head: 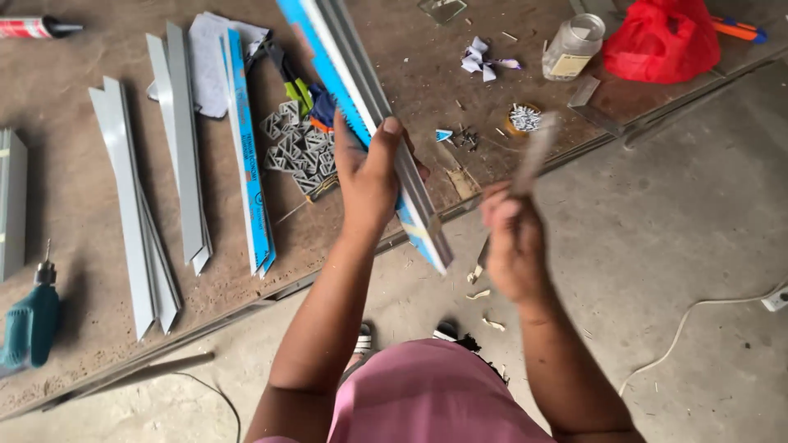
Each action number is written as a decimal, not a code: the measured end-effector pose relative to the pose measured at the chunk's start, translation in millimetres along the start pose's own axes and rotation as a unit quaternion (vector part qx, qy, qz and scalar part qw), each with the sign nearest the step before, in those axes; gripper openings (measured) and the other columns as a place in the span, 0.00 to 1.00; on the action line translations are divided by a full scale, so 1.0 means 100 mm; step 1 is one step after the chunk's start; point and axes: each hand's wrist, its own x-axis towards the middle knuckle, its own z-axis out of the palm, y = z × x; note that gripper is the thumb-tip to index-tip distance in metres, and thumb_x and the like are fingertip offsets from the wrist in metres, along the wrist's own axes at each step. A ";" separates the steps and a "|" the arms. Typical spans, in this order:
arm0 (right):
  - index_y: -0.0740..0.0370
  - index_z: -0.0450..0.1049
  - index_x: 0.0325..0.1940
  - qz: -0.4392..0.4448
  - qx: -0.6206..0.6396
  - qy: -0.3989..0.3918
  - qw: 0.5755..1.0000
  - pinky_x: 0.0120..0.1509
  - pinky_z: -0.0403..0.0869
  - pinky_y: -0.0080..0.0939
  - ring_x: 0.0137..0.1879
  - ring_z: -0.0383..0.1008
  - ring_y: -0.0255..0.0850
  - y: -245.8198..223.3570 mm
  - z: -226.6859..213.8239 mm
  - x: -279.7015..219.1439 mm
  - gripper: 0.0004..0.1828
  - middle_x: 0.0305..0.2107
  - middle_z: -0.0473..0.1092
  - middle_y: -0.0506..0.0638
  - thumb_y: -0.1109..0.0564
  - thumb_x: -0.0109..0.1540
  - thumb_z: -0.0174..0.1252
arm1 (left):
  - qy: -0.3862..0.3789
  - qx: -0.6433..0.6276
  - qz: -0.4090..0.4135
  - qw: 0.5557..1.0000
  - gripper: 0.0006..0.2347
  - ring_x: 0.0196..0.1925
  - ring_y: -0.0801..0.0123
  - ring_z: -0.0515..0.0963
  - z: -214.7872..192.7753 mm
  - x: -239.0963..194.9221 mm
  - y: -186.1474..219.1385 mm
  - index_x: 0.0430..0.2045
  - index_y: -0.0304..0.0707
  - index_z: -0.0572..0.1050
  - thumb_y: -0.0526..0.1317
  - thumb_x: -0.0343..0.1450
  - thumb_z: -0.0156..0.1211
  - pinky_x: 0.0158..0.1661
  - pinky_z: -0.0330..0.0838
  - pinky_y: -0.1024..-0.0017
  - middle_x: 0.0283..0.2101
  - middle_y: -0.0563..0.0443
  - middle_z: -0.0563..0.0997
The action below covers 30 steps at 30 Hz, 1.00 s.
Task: Assembling aluminum frames by cutting profiles and fitting corner connectors using hand tools
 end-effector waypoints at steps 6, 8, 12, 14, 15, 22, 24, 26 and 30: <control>0.58 0.56 0.46 -0.004 0.118 0.060 0.991 0.21 0.59 0.31 0.17 0.56 0.34 -0.87 0.10 0.52 0.20 0.17 0.55 0.46 0.38 0.73 0.43 | -0.047 -0.047 -0.231 0.971 0.19 0.12 0.56 0.76 -0.06 0.12 0.26 0.52 0.37 0.70 0.45 0.69 0.58 0.11 0.68 0.69 0.23 0.43 0.73; 0.57 0.56 0.45 -0.025 0.097 0.094 0.991 0.21 0.61 0.32 0.18 0.58 0.34 -0.94 0.22 0.63 0.17 0.18 0.57 0.47 0.42 0.74 0.42 | -0.044 -0.068 -0.254 0.964 0.18 0.11 0.57 0.75 -0.04 0.09 0.27 0.52 0.37 0.70 0.43 0.69 0.58 0.11 0.69 0.69 0.23 0.42 0.72; 0.56 0.53 0.41 -0.063 0.031 0.139 0.988 0.27 0.61 0.34 0.20 0.60 0.35 -1.02 0.46 0.84 0.15 0.18 0.57 0.46 0.45 0.75 0.38 | -0.063 -0.101 -0.255 0.960 0.16 0.10 0.58 0.74 -0.03 0.05 0.29 0.49 0.34 0.69 0.42 0.70 0.57 0.10 0.65 0.70 0.21 0.41 0.72; 0.56 0.54 0.42 -0.058 0.018 0.143 0.988 0.28 0.63 0.34 0.22 0.61 0.35 -1.01 0.52 0.88 0.15 0.21 0.57 0.46 0.45 0.75 0.38 | -0.070 -0.099 -0.256 0.959 0.16 0.10 0.60 0.72 -0.01 0.05 0.37 0.49 0.35 0.70 0.42 0.70 0.58 0.10 0.65 0.71 0.21 0.42 0.72; 0.57 0.55 0.42 -0.054 0.006 0.147 0.988 0.30 0.65 0.34 0.24 0.62 0.34 -1.00 0.56 0.90 0.16 0.23 0.58 0.46 0.44 0.75 0.38 | -0.076 -0.097 -0.255 0.959 0.16 0.10 0.62 0.71 -0.01 0.05 0.42 0.49 0.36 0.71 0.42 0.70 0.58 0.10 0.66 0.72 0.20 0.42 0.72; 0.58 0.60 0.41 -0.015 -0.134 0.058 0.989 0.36 0.66 0.45 0.32 0.67 0.42 -0.72 0.71 0.79 0.15 0.26 0.66 0.47 0.46 0.74 0.43 | -0.058 -0.037 -0.179 0.981 0.10 0.38 0.76 0.78 -0.15 0.12 0.22 0.41 0.40 0.75 0.40 0.69 0.63 0.43 0.74 0.76 0.37 0.54 0.81; 0.59 0.59 0.41 0.018 -0.177 0.063 0.982 0.35 0.64 0.50 0.30 0.68 0.48 -0.57 0.75 0.73 0.16 0.25 0.67 0.52 0.45 0.74 0.42 | -0.058 0.138 -0.152 0.977 0.10 0.37 0.78 0.75 -0.16 0.14 0.23 0.37 0.44 0.74 0.45 0.68 0.60 0.42 0.72 0.75 0.34 0.58 0.80; 0.59 0.61 0.41 0.027 -0.182 0.081 0.980 0.35 0.65 0.52 0.31 0.71 0.51 -0.42 0.79 0.65 0.15 0.26 0.69 0.54 0.46 0.74 0.43 | -0.050 0.125 -0.154 0.979 0.09 0.36 0.78 0.75 -0.18 0.10 0.08 0.36 0.43 0.75 0.46 0.69 0.61 0.41 0.72 0.75 0.33 0.58 0.80; 0.63 0.63 0.45 0.027 -0.228 0.134 0.964 0.37 0.66 0.59 0.37 0.75 0.65 -0.12 0.80 0.45 0.15 0.32 0.73 0.64 0.47 0.73 0.46 | -0.049 0.191 -0.130 0.972 0.08 0.30 0.78 0.72 -0.19 0.03 -0.16 0.31 0.44 0.74 0.45 0.68 0.64 0.34 0.72 0.74 0.28 0.59 0.79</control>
